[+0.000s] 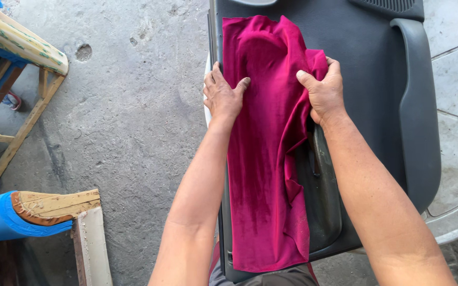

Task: The person stretches a magenta fabric over a dark plastic panel resting on a round table, pulling the fabric edges and tucking them around the panel to fit it as a cover, smoothing and repositioning the fabric as they work around the panel.

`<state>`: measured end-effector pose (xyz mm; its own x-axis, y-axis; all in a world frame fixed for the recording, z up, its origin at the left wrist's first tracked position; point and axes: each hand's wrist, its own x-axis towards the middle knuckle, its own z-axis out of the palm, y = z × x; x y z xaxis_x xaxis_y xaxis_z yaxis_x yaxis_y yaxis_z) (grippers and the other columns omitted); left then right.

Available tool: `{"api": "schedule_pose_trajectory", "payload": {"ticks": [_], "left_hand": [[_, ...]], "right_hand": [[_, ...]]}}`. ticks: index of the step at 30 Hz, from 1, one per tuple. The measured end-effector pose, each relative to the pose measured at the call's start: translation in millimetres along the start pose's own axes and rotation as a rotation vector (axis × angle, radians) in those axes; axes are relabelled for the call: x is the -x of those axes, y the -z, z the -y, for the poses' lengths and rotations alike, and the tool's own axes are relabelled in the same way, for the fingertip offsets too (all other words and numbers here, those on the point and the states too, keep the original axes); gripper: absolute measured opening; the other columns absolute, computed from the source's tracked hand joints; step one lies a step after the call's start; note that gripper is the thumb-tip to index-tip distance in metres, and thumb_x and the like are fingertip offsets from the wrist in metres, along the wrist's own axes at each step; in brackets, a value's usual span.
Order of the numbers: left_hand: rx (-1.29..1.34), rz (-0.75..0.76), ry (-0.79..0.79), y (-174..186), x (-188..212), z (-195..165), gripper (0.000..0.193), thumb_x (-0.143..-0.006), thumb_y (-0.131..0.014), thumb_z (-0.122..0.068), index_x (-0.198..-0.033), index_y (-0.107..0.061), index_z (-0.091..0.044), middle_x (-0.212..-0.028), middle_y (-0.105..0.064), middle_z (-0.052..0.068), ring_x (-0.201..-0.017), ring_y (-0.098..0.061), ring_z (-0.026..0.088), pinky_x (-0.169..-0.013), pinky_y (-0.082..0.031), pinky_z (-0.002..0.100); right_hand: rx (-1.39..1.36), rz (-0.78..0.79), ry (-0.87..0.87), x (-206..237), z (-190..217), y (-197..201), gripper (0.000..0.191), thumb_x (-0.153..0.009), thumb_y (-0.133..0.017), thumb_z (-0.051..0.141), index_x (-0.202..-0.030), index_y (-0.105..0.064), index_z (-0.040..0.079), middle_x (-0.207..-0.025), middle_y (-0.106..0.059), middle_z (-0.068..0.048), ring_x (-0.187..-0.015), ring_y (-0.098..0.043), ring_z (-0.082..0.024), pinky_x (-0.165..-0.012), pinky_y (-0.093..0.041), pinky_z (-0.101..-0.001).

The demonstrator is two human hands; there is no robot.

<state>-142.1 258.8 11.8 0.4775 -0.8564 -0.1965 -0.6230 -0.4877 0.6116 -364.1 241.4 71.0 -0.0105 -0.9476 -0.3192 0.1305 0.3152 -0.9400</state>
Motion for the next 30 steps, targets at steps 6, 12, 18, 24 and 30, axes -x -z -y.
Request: {"api": "schedule_pose_trajectory", "payload": {"ticks": [6, 12, 18, 24, 30], "left_hand": [[0.075, 0.006, 0.073, -6.9, -27.4, 10.8, 0.094, -0.085, -0.075, -0.064, -0.156, -0.031, -0.022, -0.155, -0.039, 0.016, -0.143, -0.036, 0.041, -0.112, -0.033, 0.063], [0.264, -0.013, -0.163, -19.0, -24.6, 51.8, 0.101, -0.080, -0.084, -0.046, -0.159, -0.032, -0.011, -0.154, -0.046, 0.020, -0.144, -0.044, 0.039, -0.119, -0.039, 0.049], [0.174, 0.066, -0.073, -4.3, -33.0, 32.9, 0.114, -0.073, -0.088, -0.043, -0.160, -0.023, -0.009, -0.158, -0.035, 0.023, -0.146, -0.035, 0.041, -0.119, -0.032, 0.048], [0.160, 0.052, -0.016, -3.1, -34.1, 19.4, 0.112, -0.077, -0.085, -0.049, -0.162, -0.021, -0.012, -0.160, -0.033, 0.023, -0.148, -0.034, 0.042, -0.119, -0.032, 0.050], [0.158, 0.162, -0.046, -4.1, -6.1, 63.8, 0.121, -0.071, -0.089, -0.045, -0.162, -0.017, -0.009, -0.161, -0.029, 0.026, -0.149, -0.030, 0.042, -0.122, -0.028, 0.049]], "right_hand": [[-0.068, -0.018, 0.053, -7.3, -11.4, 3.2, 0.060, -0.090, -0.069, -0.003, -0.140, -0.037, 0.002, -0.133, -0.059, -0.016, -0.121, -0.065, -0.023, -0.108, -0.054, -0.0399], [-0.102, -0.022, 0.058, -14.5, -25.5, 3.5, 0.060, -0.088, -0.070, -0.004, -0.139, -0.039, 0.001, -0.129, -0.062, -0.015, -0.114, -0.067, -0.023, -0.105, -0.059, -0.0394], [-0.063, -0.065, 0.069, -20.7, -20.6, -1.3, 0.060, -0.087, -0.072, -0.002, -0.139, -0.042, 0.000, -0.128, -0.063, -0.014, -0.113, -0.066, -0.021, -0.102, -0.056, -0.0380], [-0.073, -0.064, 0.070, -19.2, -13.7, -5.1, 0.061, -0.085, -0.071, -0.003, -0.139, -0.041, 0.000, -0.128, -0.063, -0.014, -0.113, -0.065, -0.022, -0.102, -0.056, -0.0390], [-0.085, 0.012, -0.009, -9.1, -10.7, -0.3, 0.066, -0.091, -0.069, -0.002, -0.145, -0.032, 0.001, -0.137, -0.057, -0.015, -0.124, -0.062, -0.022, -0.110, -0.054, -0.0399]]}}
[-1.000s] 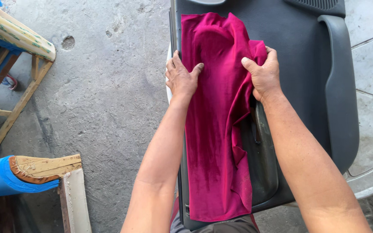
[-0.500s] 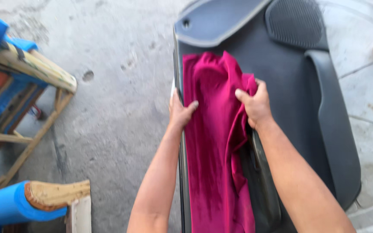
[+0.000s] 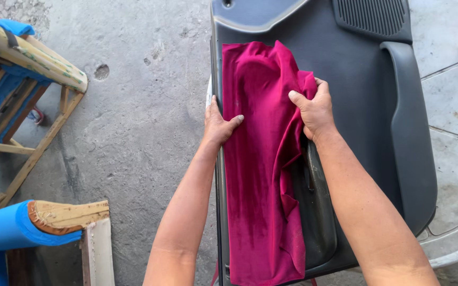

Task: The person stretches a magenta fabric over a dark plastic panel resting on a round table, pulling the fabric edges and tucking them around the panel to fit it as a cover, smoothing and repositioning the fabric as they work around the panel.

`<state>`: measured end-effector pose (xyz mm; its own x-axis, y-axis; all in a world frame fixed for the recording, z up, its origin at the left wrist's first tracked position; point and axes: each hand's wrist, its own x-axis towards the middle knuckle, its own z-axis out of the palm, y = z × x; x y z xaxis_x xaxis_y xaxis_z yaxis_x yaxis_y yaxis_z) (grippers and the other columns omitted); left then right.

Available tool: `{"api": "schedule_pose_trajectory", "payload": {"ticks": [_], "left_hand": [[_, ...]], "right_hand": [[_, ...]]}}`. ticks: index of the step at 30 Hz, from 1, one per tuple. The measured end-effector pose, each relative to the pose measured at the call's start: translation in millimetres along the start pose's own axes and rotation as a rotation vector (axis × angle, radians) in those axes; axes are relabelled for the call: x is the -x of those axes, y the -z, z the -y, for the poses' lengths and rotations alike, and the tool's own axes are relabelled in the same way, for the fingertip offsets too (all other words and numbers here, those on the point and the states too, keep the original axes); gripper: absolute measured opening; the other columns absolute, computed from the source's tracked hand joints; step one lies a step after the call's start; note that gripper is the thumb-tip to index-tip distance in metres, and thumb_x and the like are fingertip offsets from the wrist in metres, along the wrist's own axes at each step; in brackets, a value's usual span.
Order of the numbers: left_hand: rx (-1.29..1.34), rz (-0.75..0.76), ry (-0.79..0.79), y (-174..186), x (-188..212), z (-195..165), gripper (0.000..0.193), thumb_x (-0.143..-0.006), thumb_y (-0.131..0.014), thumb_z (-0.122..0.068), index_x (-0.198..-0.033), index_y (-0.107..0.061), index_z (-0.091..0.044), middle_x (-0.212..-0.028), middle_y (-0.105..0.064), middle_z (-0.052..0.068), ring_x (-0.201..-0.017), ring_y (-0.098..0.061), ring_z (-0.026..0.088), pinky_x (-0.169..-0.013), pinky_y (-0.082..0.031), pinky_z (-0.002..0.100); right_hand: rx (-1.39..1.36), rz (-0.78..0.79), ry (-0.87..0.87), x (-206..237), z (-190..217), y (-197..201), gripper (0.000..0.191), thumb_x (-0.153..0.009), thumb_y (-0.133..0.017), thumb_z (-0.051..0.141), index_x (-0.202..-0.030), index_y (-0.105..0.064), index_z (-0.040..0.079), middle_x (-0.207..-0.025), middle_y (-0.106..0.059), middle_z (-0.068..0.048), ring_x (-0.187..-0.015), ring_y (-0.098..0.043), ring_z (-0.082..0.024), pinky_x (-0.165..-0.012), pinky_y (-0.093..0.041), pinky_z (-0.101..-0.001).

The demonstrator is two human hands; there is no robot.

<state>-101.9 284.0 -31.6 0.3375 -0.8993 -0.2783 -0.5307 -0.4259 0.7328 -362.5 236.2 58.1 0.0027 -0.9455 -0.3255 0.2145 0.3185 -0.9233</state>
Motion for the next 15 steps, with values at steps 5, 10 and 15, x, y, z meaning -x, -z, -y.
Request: {"api": "schedule_pose_trajectory", "payload": {"ticks": [5, 10, 15], "left_hand": [[-0.015, -0.055, 0.049, -0.9, -33.3, -32.5, 0.116, -0.078, -0.085, -0.051, -0.161, -0.016, -0.009, -0.162, -0.026, 0.026, -0.149, -0.029, 0.043, -0.120, -0.029, 0.051], [0.059, -0.072, 0.126, -0.6, -27.2, -39.9, 0.110, -0.079, -0.081, -0.047, -0.163, -0.020, -0.015, -0.163, -0.031, 0.021, -0.149, -0.032, 0.041, -0.120, -0.031, 0.050], [0.115, 0.018, 0.077, 9.0, 2.2, -17.8, 0.118, -0.073, -0.089, -0.033, -0.162, -0.017, -0.008, -0.161, -0.030, 0.025, -0.149, -0.032, 0.039, -0.122, -0.031, 0.044]], "right_hand": [[-0.016, 0.005, 0.017, 2.0, 5.3, -1.7, 0.067, -0.090, -0.067, -0.003, -0.146, -0.031, 0.001, -0.138, -0.055, -0.019, -0.124, -0.062, -0.025, -0.111, -0.054, -0.0418], [0.007, 0.010, -0.011, 5.6, 7.9, -3.0, 0.068, -0.091, -0.067, -0.001, -0.147, -0.029, 0.001, -0.140, -0.054, -0.019, -0.127, -0.061, -0.025, -0.112, -0.053, -0.0418], [0.002, 0.007, -0.021, 6.9, 11.0, -4.2, 0.070, -0.091, -0.067, -0.001, -0.148, -0.028, 0.001, -0.142, -0.052, -0.019, -0.129, -0.059, -0.025, -0.113, -0.052, -0.0422]]}}
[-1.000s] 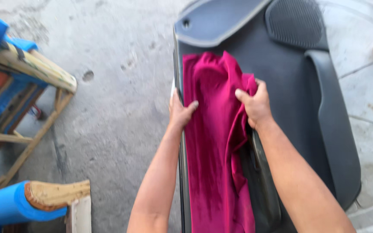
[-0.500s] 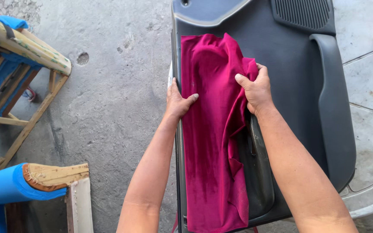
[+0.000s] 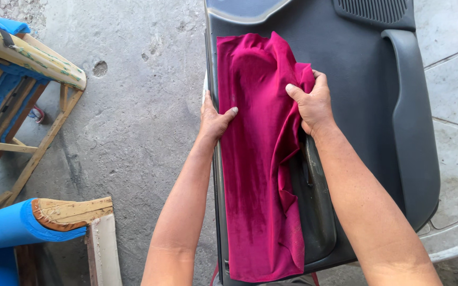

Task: The person stretches a magenta fabric over a dark plastic panel resting on a round table, pulling the fabric edges and tucking them around the panel to fit it as a cover, smoothing and repositioning the fabric as they work around the panel.

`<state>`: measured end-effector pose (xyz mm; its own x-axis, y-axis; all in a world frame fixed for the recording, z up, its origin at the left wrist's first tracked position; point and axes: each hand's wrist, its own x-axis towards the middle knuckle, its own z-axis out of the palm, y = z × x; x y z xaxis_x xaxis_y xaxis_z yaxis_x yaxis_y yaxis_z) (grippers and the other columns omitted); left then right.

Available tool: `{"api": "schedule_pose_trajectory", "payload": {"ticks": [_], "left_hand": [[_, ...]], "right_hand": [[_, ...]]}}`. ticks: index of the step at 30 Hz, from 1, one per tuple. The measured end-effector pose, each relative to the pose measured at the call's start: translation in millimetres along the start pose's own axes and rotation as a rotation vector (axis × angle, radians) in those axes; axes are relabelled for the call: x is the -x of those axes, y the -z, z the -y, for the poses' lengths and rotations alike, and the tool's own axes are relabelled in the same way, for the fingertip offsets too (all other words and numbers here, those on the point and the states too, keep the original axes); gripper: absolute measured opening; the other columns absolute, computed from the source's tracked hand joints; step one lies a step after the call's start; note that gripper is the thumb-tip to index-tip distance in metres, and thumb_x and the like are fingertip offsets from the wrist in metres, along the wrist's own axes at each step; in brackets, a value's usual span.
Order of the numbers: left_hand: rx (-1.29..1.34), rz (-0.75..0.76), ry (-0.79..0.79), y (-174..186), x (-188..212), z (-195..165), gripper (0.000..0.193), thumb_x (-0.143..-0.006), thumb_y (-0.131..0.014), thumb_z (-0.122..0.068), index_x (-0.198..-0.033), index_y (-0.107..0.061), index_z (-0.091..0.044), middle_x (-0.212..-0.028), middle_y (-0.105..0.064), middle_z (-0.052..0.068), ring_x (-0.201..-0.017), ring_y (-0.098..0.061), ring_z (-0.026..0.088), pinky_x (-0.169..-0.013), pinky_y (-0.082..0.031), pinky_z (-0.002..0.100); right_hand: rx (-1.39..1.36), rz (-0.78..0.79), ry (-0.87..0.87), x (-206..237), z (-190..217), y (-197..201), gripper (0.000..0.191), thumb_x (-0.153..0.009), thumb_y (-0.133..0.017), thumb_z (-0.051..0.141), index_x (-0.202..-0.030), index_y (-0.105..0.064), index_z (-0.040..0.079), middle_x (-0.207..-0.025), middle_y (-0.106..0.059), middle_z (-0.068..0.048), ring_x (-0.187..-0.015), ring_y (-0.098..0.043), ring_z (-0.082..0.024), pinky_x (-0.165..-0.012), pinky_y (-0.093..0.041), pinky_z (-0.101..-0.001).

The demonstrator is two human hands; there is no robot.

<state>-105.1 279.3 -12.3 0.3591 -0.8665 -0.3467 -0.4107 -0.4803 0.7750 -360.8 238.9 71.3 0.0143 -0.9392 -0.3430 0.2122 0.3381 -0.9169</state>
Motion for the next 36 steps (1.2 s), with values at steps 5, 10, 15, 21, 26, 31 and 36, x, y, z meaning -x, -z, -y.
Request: {"api": "schedule_pose_trajectory", "payload": {"ticks": [5, 10, 15, 21, 26, 31, 36], "left_hand": [[-0.052, -0.001, 0.042, 0.1, -13.0, -13.1, 0.118, -0.074, -0.089, -0.034, -0.161, -0.015, -0.008, -0.161, -0.029, 0.024, -0.149, -0.033, 0.037, -0.122, -0.032, 0.043], [-0.147, -0.310, 0.001, -2.7, -26.6, -23.5, 0.076, -0.097, -0.074, -0.045, -0.153, -0.037, -0.010, -0.146, -0.045, 0.023, -0.133, -0.043, 0.038, -0.102, -0.031, 0.062], [0.325, -0.420, -0.003, 16.0, -7.9, -9.3, 0.041, -0.104, -0.053, -0.046, -0.103, -0.066, -0.006, -0.086, -0.068, 0.010, -0.075, -0.064, 0.017, -0.067, -0.054, 0.038], [-0.090, -0.278, -0.144, 7.3, 26.2, -20.2, 0.046, -0.101, -0.064, -0.049, -0.097, -0.067, -0.003, -0.086, -0.068, 0.011, -0.080, -0.066, 0.023, -0.073, -0.053, 0.041], [-0.223, -0.293, -0.259, -1.1, 21.9, -29.1, 0.038, -0.088, -0.075, -0.040, -0.100, -0.069, -0.005, -0.094, -0.071, 0.013, -0.086, -0.069, 0.030, -0.076, -0.053, 0.046], [-0.133, -0.180, -0.022, -1.6, -9.0, -22.8, 0.027, -0.093, -0.072, -0.033, -0.098, -0.073, -0.007, -0.096, -0.077, 0.014, -0.094, -0.074, 0.030, -0.088, -0.056, 0.043], [-0.189, -0.289, -0.223, 2.2, -16.8, -19.8, 0.034, -0.087, -0.078, -0.032, -0.100, -0.070, -0.002, -0.092, -0.074, 0.018, -0.091, -0.072, 0.036, -0.082, -0.055, 0.046]], "right_hand": [[0.032, 0.000, -0.021, 2.2, 4.7, -1.6, 0.070, -0.091, -0.067, 0.001, -0.149, -0.027, 0.001, -0.142, -0.051, -0.019, -0.131, -0.059, -0.026, -0.112, -0.049, -0.0426], [0.078, -0.006, -0.054, 4.2, 8.5, -2.5, 0.069, -0.092, -0.066, 0.003, -0.149, -0.026, 0.003, -0.142, -0.050, -0.019, -0.132, -0.058, -0.026, -0.111, -0.048, -0.0435], [0.040, 0.019, -0.028, 4.7, 7.8, -2.5, 0.065, -0.092, -0.065, 0.002, -0.147, -0.031, 0.001, -0.142, -0.052, -0.021, -0.131, -0.060, -0.028, -0.110, -0.049, -0.0441], [-0.009, 0.025, -0.012, 2.4, 3.5, -0.4, 0.064, -0.091, -0.066, 0.001, -0.145, -0.031, 0.000, -0.140, -0.053, -0.020, -0.129, -0.061, -0.027, -0.109, -0.050, -0.0432], [0.033, 0.021, 0.003, 1.5, 0.9, 0.7, 0.066, -0.092, -0.067, 0.000, -0.147, -0.030, 0.001, -0.142, -0.052, -0.020, -0.131, -0.060, -0.027, -0.111, -0.050, -0.0418], [0.027, 0.010, -0.006, -0.2, 0.0, -0.1, 0.066, -0.091, -0.066, 0.000, -0.146, -0.029, 0.001, -0.140, -0.052, -0.019, -0.128, -0.061, -0.026, -0.108, -0.050, -0.0418], [-0.024, 0.040, 0.047, -2.3, -1.9, 1.1, 0.062, -0.090, -0.068, -0.003, -0.143, -0.034, -0.002, -0.135, -0.058, -0.019, -0.122, -0.063, -0.026, -0.109, -0.056, -0.0413]]}}
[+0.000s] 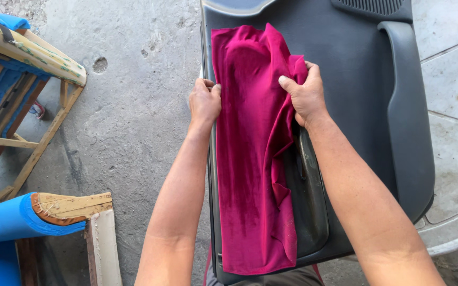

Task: The person stretches a magenta fabric over a dark plastic panel resting on a round table, pulling the fabric edges and tucking them around the panel to fit it as a cover, smoothing and repositioning the fabric as they work around the panel.

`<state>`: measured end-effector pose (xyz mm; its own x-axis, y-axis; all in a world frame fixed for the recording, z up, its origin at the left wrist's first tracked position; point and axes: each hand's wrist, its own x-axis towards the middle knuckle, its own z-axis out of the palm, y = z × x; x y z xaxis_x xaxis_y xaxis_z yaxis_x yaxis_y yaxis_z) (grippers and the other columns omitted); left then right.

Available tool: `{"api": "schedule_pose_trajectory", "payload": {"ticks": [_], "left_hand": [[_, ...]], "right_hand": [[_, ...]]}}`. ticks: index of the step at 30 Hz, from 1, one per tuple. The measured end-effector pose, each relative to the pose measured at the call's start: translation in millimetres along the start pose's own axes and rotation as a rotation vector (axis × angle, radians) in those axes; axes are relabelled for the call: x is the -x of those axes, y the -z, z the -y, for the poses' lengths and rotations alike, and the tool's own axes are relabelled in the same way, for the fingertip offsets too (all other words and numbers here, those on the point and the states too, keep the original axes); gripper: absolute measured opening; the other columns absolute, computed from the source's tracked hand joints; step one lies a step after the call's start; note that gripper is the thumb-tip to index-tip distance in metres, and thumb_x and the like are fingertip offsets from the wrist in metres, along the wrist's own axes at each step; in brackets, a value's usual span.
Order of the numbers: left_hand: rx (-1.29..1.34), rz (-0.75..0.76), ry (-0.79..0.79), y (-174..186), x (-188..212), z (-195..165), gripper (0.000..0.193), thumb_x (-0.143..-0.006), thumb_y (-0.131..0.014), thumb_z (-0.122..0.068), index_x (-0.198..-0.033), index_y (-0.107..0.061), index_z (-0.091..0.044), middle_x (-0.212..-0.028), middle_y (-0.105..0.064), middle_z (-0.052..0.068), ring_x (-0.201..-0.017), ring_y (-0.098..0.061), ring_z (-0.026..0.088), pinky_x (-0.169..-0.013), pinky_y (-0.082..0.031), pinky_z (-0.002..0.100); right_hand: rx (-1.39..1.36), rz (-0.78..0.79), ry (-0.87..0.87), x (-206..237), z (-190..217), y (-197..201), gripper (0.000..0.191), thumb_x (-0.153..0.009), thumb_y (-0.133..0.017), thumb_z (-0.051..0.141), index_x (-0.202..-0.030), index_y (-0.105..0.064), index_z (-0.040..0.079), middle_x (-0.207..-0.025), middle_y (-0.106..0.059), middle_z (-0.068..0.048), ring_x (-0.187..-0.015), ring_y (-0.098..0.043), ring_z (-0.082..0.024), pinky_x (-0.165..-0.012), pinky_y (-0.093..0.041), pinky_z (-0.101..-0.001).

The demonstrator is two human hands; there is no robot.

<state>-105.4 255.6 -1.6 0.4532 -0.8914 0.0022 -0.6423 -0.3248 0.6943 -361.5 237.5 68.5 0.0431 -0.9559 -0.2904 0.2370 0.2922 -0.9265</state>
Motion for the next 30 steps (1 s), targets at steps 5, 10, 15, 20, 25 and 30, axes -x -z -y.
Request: {"api": "schedule_pose_trajectory", "payload": {"ticks": [5, 10, 15, 20, 25, 30], "left_hand": [[0.046, 0.259, 0.189, 9.0, -11.2, -5.7, 0.029, -0.083, -0.078, -0.032, -0.092, -0.077, -0.004, -0.087, -0.078, 0.016, -0.086, -0.076, 0.028, -0.082, -0.057, 0.041], [0.141, 0.369, 0.177, 16.1, -9.5, -0.1, 0.030, -0.083, -0.076, -0.031, -0.091, -0.078, -0.002, -0.084, -0.079, 0.015, -0.081, -0.078, 0.024, -0.077, -0.058, 0.038], [0.171, 0.423, 0.082, 21.3, 2.6, -7.4, 0.034, -0.084, -0.075, -0.034, -0.098, -0.072, -0.002, -0.080, -0.075, 0.014, -0.077, -0.074, 0.026, -0.073, -0.056, 0.040], [0.230, 0.504, 0.166, 36.8, -1.7, -25.0, 0.029, -0.085, -0.073, -0.030, -0.090, -0.068, -0.002, -0.076, -0.074, 0.012, -0.073, -0.074, 0.027, -0.071, -0.057, 0.042], [0.222, 0.422, 0.011, 46.3, 2.4, -32.6, 0.020, -0.091, -0.071, -0.021, -0.094, -0.064, -0.002, -0.080, -0.073, 0.010, -0.076, -0.072, 0.028, -0.069, -0.054, 0.043], [0.335, 0.431, 0.058, 52.9, -1.3, -33.3, 0.036, -0.090, -0.075, -0.019, -0.115, -0.057, -0.001, -0.076, -0.069, 0.012, -0.066, -0.071, 0.025, -0.064, -0.055, 0.038]], "right_hand": [[0.019, -0.014, -0.020, 0.4, 1.2, -0.2, 0.057, -0.092, -0.066, -0.002, -0.140, -0.036, 0.000, -0.132, -0.059, -0.017, -0.119, -0.065, -0.023, -0.108, -0.057, -0.0397], [0.004, -0.052, 0.093, 9.6, 3.6, -2.8, 0.054, -0.092, -0.067, -0.007, -0.139, -0.039, -0.001, -0.131, -0.060, -0.015, -0.118, -0.065, -0.022, -0.108, -0.058, -0.0387], [0.170, -0.154, 0.095, 16.3, 5.7, -15.2, 0.055, -0.091, -0.070, -0.012, -0.137, -0.044, 0.000, -0.128, -0.063, -0.013, -0.114, -0.069, -0.020, -0.105, -0.060, -0.0365], [0.517, -0.232, 0.071, 18.1, 23.5, -27.3, 0.051, -0.086, -0.074, -0.011, -0.131, -0.052, 0.001, -0.126, -0.065, -0.011, -0.111, -0.069, -0.018, -0.099, -0.061, -0.0323], [0.723, -0.148, 0.050, 17.9, 36.6, -15.7, 0.055, -0.084, -0.076, -0.012, -0.132, -0.054, -0.001, -0.128, -0.063, -0.011, -0.117, -0.065, -0.018, -0.102, -0.056, -0.0315], [0.413, -0.098, -0.160, 9.4, 35.7, 2.5, 0.055, -0.081, -0.074, -0.012, -0.130, -0.052, 0.002, -0.125, -0.064, -0.007, -0.113, -0.068, -0.016, -0.102, -0.060, -0.0328]]}}
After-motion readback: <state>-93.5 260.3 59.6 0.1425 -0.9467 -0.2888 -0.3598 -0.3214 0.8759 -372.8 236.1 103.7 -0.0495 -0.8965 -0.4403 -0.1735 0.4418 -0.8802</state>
